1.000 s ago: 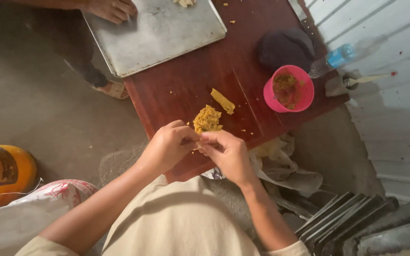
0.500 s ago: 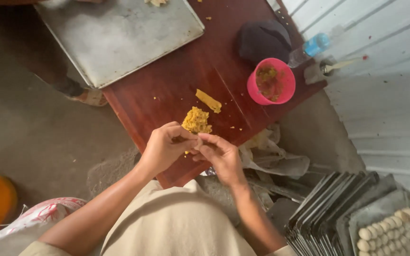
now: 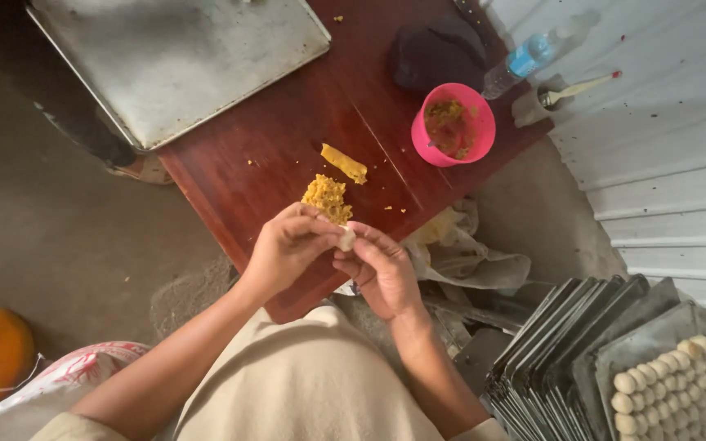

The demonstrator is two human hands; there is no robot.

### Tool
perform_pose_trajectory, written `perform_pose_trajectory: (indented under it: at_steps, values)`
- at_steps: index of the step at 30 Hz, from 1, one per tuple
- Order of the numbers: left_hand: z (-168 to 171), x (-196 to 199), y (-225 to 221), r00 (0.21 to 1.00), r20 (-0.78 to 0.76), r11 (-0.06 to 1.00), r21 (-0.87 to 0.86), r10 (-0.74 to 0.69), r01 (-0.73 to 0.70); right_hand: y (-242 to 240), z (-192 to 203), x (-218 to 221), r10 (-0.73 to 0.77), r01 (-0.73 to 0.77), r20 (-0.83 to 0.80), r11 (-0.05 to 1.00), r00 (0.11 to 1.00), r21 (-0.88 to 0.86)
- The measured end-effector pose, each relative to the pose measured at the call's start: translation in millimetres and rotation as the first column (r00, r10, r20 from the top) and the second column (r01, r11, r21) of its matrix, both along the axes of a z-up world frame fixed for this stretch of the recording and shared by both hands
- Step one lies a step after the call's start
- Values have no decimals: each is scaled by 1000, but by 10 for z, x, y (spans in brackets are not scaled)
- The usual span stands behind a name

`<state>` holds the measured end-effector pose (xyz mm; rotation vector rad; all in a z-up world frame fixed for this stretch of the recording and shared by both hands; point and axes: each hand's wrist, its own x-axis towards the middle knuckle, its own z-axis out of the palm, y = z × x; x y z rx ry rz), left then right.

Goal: Forming small dough balls and placing them onto a baking sheet for production.

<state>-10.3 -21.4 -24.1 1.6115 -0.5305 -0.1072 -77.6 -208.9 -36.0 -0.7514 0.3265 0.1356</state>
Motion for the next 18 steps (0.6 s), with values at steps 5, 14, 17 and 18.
perform_pose_trajectory:
  at_steps: [5,14,17,18]
  values:
    - [-253,-120,-32,812,-568,909,-398,-136,-126,10,-13,-42,60,-31,179,987,982,-157]
    - [-25,-390,0,773,-634,868,-389,-8,-310,254,188,18,400,363,454,286,796,-887]
    - [-217,-361,79,753,-657,844,-385,35,-374,343,257,90,467,419,476,226,746,-879]
    - [-295,-360,104,745,-665,839,-375,54,-395,362,288,92,506,450,491,212,709,-867]
